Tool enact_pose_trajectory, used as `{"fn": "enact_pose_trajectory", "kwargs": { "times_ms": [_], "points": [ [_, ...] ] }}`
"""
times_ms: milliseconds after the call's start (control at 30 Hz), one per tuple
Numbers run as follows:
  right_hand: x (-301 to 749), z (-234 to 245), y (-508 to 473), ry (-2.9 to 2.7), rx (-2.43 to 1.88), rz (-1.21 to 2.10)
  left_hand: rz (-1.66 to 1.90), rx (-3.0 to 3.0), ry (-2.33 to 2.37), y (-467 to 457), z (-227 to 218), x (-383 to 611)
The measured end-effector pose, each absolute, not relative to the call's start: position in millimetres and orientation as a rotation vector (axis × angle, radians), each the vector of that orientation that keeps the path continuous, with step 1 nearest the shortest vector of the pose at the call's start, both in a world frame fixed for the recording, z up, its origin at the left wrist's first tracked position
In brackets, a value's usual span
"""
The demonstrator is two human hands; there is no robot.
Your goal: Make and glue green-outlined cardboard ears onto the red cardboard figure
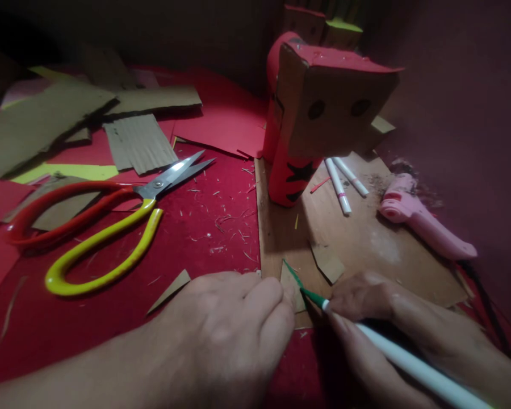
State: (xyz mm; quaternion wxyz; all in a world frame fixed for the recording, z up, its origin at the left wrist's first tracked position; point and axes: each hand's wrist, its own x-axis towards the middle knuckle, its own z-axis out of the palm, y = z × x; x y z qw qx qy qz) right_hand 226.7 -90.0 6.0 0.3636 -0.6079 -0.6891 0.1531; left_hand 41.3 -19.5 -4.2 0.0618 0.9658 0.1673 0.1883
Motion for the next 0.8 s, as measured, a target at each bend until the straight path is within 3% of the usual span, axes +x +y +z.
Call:
{"fn": "enact_pose_trajectory", "kwargs": {
  "times_ms": [233,533,800],
  "points": [
    [225.6,4.3,-91.7,-1.767,-1.533,0.377,0.534,2.935,0.566,-20.4,-3.5,42.7],
    [243.3,14.4,-92.0,-2.017,-1.468,0.615,0.566,2.924,0.528,-20.1,-6.2,43.1],
    [241.6,12.2,-93.2,-2.007,-1.499,0.518,0.605,2.897,0.478,-18.0,-5.3,43.6]
  ]
}}
